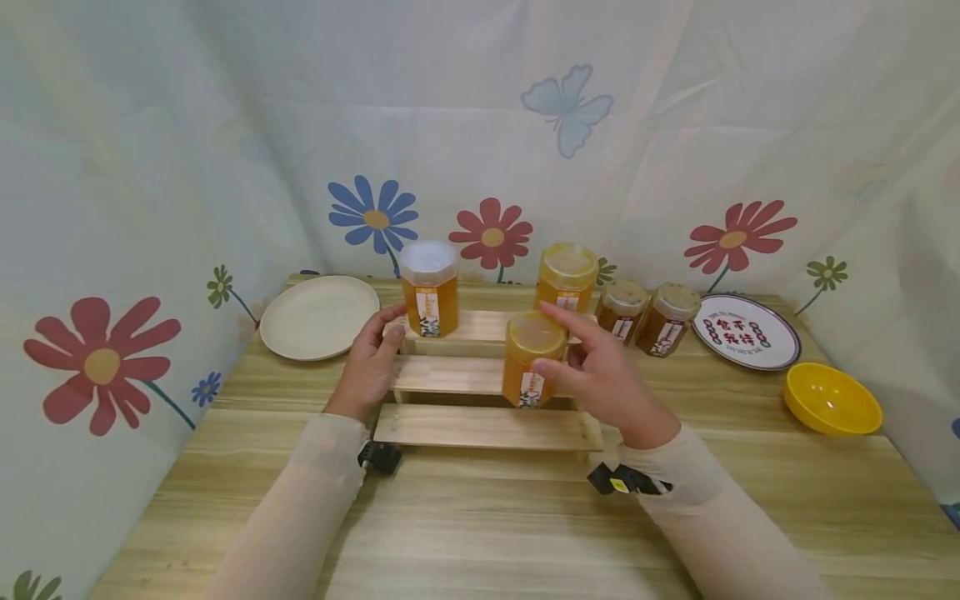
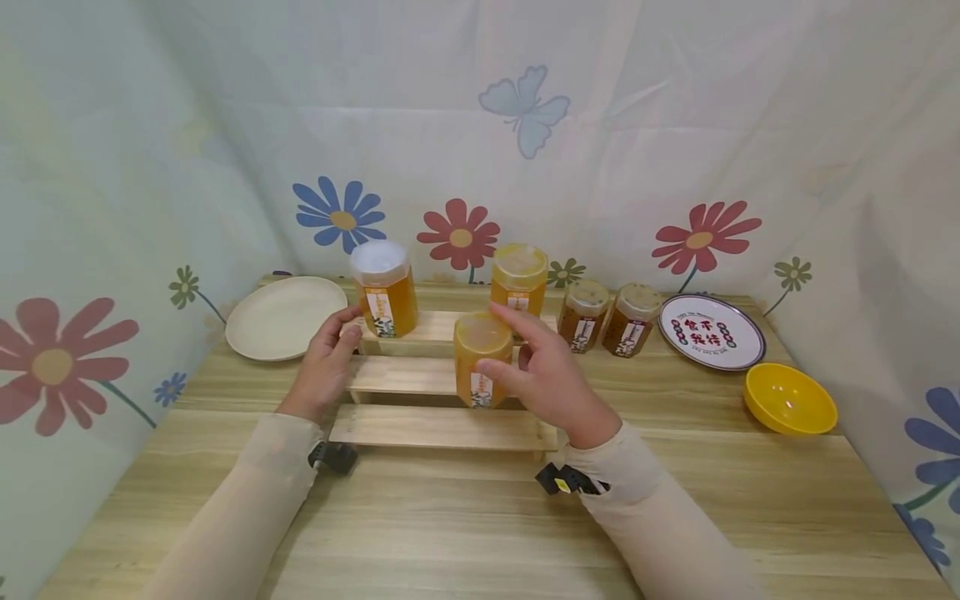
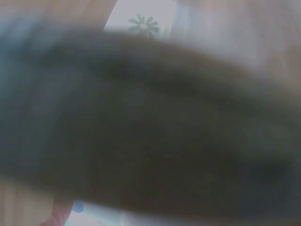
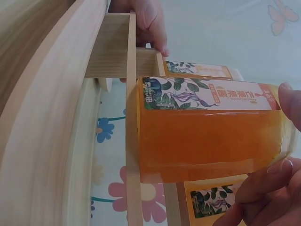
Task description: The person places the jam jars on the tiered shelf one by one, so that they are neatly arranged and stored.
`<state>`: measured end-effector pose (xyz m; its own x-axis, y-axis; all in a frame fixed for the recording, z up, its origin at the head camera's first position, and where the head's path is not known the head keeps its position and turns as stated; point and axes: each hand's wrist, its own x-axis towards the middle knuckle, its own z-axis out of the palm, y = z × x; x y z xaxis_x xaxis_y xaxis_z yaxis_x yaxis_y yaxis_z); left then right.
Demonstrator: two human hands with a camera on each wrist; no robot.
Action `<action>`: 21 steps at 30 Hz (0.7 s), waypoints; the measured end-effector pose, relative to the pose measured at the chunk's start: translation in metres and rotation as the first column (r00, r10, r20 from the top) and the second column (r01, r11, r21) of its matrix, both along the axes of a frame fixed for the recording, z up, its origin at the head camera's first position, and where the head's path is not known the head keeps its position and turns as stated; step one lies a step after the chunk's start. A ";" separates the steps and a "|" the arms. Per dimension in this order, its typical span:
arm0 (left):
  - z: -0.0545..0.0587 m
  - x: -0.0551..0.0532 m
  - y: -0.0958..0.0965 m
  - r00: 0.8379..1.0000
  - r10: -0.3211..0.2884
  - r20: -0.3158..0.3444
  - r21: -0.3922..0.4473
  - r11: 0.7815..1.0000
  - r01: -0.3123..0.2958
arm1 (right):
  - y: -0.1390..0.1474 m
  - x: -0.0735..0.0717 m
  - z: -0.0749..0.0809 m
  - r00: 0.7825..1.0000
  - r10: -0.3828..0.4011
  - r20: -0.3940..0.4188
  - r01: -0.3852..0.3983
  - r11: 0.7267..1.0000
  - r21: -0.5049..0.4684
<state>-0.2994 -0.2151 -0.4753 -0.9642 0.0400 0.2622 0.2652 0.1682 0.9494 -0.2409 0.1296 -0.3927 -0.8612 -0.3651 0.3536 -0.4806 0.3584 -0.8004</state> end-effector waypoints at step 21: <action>0.001 0.002 0.001 1.000 0.019 -0.007 -0.002 1.000 -0.019 | -0.033 -0.015 -0.001 0.999 0.045 -0.009 -0.045 0.998 -0.051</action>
